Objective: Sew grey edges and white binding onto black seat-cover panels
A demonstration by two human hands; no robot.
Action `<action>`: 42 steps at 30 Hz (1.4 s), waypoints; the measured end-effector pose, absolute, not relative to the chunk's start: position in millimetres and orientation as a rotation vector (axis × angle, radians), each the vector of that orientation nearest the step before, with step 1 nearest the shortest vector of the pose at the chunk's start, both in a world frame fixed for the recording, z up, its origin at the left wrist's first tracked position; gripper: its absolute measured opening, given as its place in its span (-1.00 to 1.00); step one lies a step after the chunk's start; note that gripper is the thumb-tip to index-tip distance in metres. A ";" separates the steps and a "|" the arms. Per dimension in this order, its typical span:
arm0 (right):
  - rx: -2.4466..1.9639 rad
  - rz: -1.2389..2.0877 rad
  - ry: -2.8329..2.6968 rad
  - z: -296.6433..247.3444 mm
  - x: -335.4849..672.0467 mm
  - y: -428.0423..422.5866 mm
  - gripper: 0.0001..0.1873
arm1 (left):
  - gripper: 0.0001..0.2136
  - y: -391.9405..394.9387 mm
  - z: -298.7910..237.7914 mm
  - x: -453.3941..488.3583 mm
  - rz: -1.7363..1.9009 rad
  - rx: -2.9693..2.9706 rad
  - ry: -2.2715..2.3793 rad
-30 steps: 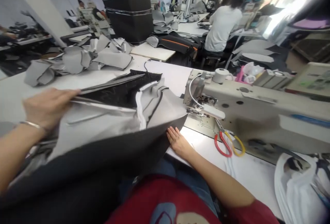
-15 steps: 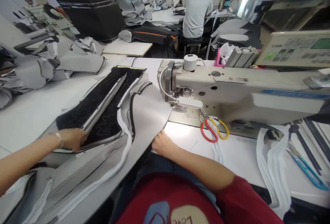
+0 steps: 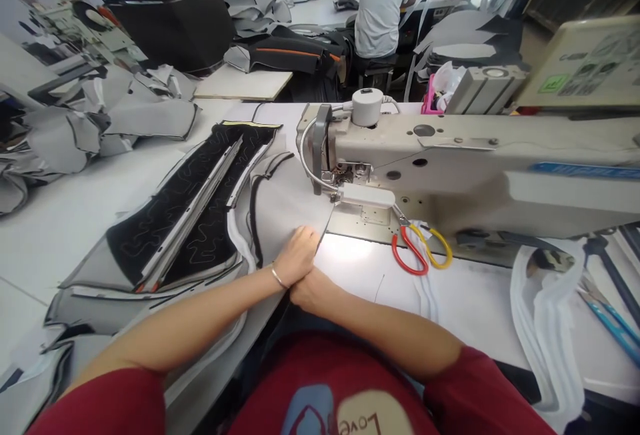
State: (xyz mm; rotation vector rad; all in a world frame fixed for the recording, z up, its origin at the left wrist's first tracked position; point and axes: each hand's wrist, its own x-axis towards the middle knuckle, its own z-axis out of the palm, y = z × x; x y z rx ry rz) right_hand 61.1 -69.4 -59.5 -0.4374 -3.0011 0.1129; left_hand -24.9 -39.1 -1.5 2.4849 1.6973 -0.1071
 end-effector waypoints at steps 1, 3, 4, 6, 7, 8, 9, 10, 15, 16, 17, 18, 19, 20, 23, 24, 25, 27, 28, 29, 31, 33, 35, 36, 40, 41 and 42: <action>-0.384 0.100 -2.983 -59.8 61.5 -70.3 -0.79 | -0.76 -40.7 -1.6 -27.9 -0.102 2.465 1.698; -0.313 0.088 -2.939 -61.4 62.5 -72.9 -0.79 | -0.77 -43.4 -2.0 -30.3 -0.086 2.445 1.687; -0.321 0.098 -2.924 -62.5 63.0 -74.4 -0.79 | -0.76 -44.3 -2.8 -30.3 -0.076 2.440 1.676; -0.357 0.128 -2.911 -63.9 63.8 -76.8 -0.80 | -0.76 -44.6 -6.0 -29.3 -0.051 2.425 1.654; -0.379 0.146 -2.910 -63.8 64.3 -77.3 -0.80 | -0.76 -43.9 -8.1 -28.8 -0.035 2.415 1.648; -0.396 0.162 -2.911 -62.9 64.9 -77.0 -0.81 | -0.76 -42.6 -10.2 -28.3 -0.017 2.406 1.643; -0.413 0.176 -2.912 -61.3 65.6 -76.0 -0.81 | -0.77 -40.6 -12.2 -27.7 0.001 2.400 1.638; -0.431 0.189 -2.911 -59.1 66.5 -74.2 -0.82 | -0.77 -38.1 -13.8 -27.2 0.015 2.397 1.635; -0.552 0.250 -2.910 -45.7 73.8 -57.7 -0.83 | -0.79 -20.1 -16.7 -21.1 0.013 2.390 1.667; -0.569 0.254 -2.914 -43.6 75.5 -53.9 -0.82 | -0.79 -16.0 -16.6 -19.4 0.005 2.390 1.676; -0.584 0.256 -2.918 -42.1 77.0 -50.4 -0.81 | -0.80 -11.9 -16.5 -17.8 -0.007 2.391 1.685; -0.599 0.256 -2.920 -41.2 78.4 -47.0 -0.80 | -0.80 -7.8 -16.4 -16.1 -0.019 2.391 1.691; -0.617 0.255 -2.917 -40.8 79.4 -43.8 -0.79 | -0.80 -3.6 -16.5 -14.6 -0.029 2.389 1.696; -0.635 0.250 -2.911 -40.8 80.2 -40.7 -0.78 | -0.80 0.6 -16.5 -13.0 -0.038 2.384 1.704; -0.681 0.220 -2.882 -41.7 81.3 -32.1 -0.77 | -0.80 13.0 -17.0 -8.8 -0.055 2.358 1.727; -0.701 0.208 -2.875 -41.8 81.5 -29.1 -0.76 | -0.80 17.0 -17.1 -7.6 -0.067 2.346 1.735; -0.721 0.197 -2.870 -41.7 81.9 -25.9 -0.76 | -0.80 20.9 -17.3 -6.3 -0.083 2.333 1.745; -0.760 0.183 -2.860 -41.5 83.1 -18.7 -0.75 | -0.80 28.7 -17.7 -3.9 -0.107 2.314 1.761; -0.778 0.183 -2.857 -41.5 83.9 -14.7 -0.75 | -0.80 32.8 -18.0 -2.6 -0.110 2.306 1.773; -0.793 0.186 -2.855 -41.7 84.8 -10.8 -0.75 | -0.80 36.9 -18.1 -1.2 -0.108 2.299 1.788; -0.827 0.175 -2.848 -42.5 86.3 -4.4 -0.75 | -0.80 44.6 -17.7 1.9 -0.099 2.293 1.809; -0.855 0.125 -2.835 -43.3 86.6 -3.8 -0.74 | -0.80 48.2 -15.3 4.4 -0.108 2.298 1.827; -0.836 0.084 -2.836 -43.8 84.8 -12.5 -0.75 | -0.79 43.6 -10.6 4.6 -0.160 2.327 1.809; -0.796 0.085 -2.845 -43.8 83.1 -20.3 -0.76 | -0.78 37.4 -7.7 3.5 -0.204 2.350 1.785; -0.506 0.172 -2.868 -43.3 74.5 -57.8 -0.77 | -0.75 -2.5 2.1 -4.9 -0.365 2.434 1.711; -0.454 0.188 -2.864 -43.2 73.0 -64.2 -0.77 | -0.75 -11.5 3.1 -6.3 -0.381 2.455 1.722; -0.425 0.208 -2.862 -43.2 72.0 -68.3 -0.76 | -0.75 -18.4 3.5 -7.1 -0.392 2.473 1.743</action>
